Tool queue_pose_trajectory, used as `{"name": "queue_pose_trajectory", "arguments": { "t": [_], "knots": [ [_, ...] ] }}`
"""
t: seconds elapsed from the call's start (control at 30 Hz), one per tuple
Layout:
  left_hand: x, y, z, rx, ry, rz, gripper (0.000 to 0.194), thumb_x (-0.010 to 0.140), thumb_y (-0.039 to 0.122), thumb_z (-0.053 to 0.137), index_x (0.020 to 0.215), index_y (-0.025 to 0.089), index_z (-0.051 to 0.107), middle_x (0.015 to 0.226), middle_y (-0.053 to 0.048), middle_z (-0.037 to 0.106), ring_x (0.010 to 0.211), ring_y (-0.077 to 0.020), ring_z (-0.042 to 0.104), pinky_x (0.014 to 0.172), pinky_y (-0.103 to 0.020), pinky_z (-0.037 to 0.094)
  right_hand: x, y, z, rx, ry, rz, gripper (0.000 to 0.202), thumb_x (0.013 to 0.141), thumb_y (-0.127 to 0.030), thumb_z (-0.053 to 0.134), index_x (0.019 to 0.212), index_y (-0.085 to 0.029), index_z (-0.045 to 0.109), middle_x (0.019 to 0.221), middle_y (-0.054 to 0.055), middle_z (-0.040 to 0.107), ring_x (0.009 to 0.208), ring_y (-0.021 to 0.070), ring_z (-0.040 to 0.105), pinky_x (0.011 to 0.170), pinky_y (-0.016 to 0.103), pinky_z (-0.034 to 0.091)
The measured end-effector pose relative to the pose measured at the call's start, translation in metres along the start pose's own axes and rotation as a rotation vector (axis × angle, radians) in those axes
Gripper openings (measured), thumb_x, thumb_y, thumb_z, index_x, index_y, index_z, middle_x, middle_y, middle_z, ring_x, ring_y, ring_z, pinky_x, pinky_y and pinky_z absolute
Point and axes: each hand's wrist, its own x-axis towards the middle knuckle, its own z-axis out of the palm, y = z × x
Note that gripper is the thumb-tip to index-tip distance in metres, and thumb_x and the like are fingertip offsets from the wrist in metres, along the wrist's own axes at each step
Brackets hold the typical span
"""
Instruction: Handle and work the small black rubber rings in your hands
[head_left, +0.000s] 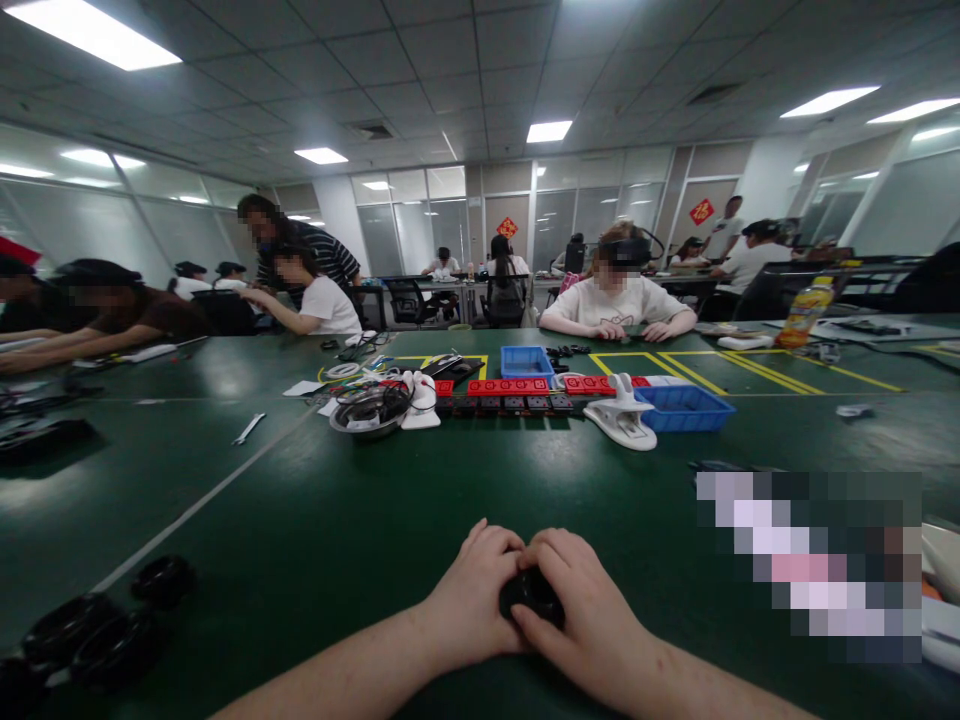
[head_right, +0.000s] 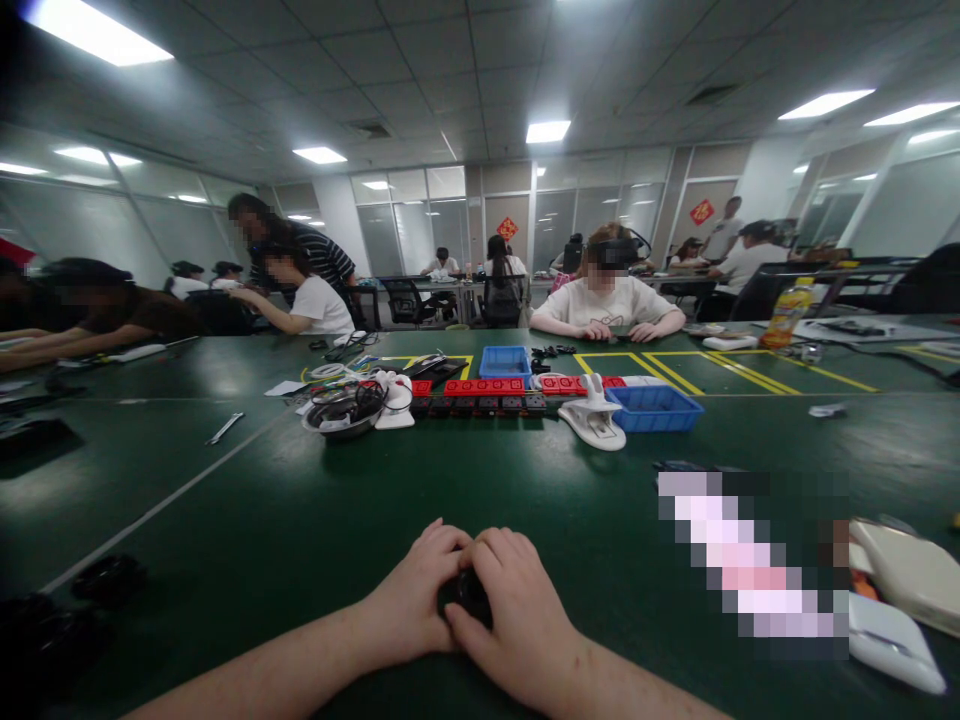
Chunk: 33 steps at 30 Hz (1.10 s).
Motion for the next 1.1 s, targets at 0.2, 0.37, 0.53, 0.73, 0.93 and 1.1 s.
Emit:
{"name": "queue_pose_trajectory", "arguments": {
  "t": [0.2,0.37,0.53,0.73,0.93,1.1],
  "knots": [
    [0.002,-0.012,-0.004,0.033,-0.034,0.105,0.037,0.052,0.035,0.075,0.085,0.025,0.061,0.102,-0.001,0.047,0.098,-0.0218,0.043,0.099,-0.043,0.025,0.0,-0.002,-0.007,0.128,-0.016,-0.245,0.029,0.063,-0.01,0.044,0.089,-0.018,0.054,0.09,0.006,0.055,0.087,0.0191,0.048,0.079,0.037,0.041],
    [0.003,-0.016,0.0,0.06,-0.052,0.14,0.031,0.052,0.035,0.074,0.077,0.023,0.061,0.102,-0.001,0.048,0.098,-0.0218,0.044,0.099,-0.043,0.024,0.001,-0.007,-0.01,0.21,-0.095,-0.417,0.02,0.062,-0.009,0.036,0.064,-0.02,0.052,0.072,0.0,0.059,0.077,0.0131,0.055,0.095,0.039,0.032],
    [0.003,-0.013,0.001,0.059,-0.056,0.129,0.027,0.052,0.038,0.074,0.068,0.021,0.059,0.095,-0.001,0.05,0.094,-0.0211,0.046,0.096,-0.043,0.029,0.003,-0.012,-0.014,0.253,-0.12,-0.459,0.018,0.061,-0.009,0.034,0.054,-0.02,0.046,0.06,-0.004,0.059,0.074,0.0113,0.058,0.102,0.038,0.023],
    [0.0,-0.01,-0.003,0.049,-0.072,0.163,0.066,0.05,0.044,0.073,0.11,0.026,0.051,0.11,-0.004,0.047,0.105,-0.0252,0.043,0.102,-0.05,0.017,-0.001,-0.014,-0.024,0.122,-0.143,-0.426,0.023,0.063,-0.012,0.044,0.08,-0.022,0.056,0.089,-0.001,0.064,0.102,0.0177,0.05,0.105,0.047,0.004],
    [-0.002,-0.002,-0.003,0.017,-0.006,0.091,0.082,0.049,0.049,0.072,0.119,0.022,0.04,0.115,-0.007,0.045,0.108,-0.0266,0.041,0.103,-0.055,0.011,-0.002,0.003,-0.011,0.045,0.04,-0.257,0.036,0.074,-0.035,0.054,0.105,-0.018,0.046,0.103,0.008,0.054,0.099,0.0219,0.047,0.099,0.05,0.02],
    [-0.004,0.004,0.001,0.074,0.008,0.056,0.065,0.051,0.051,0.07,0.105,0.021,0.049,0.101,-0.004,0.049,0.099,-0.0238,0.046,0.104,-0.054,0.01,0.0,0.005,0.002,-0.002,0.018,-0.092,0.03,0.069,-0.038,0.059,0.086,-0.017,0.048,0.088,0.006,0.051,0.082,0.0209,0.046,0.077,0.041,0.039]
  ]
}}
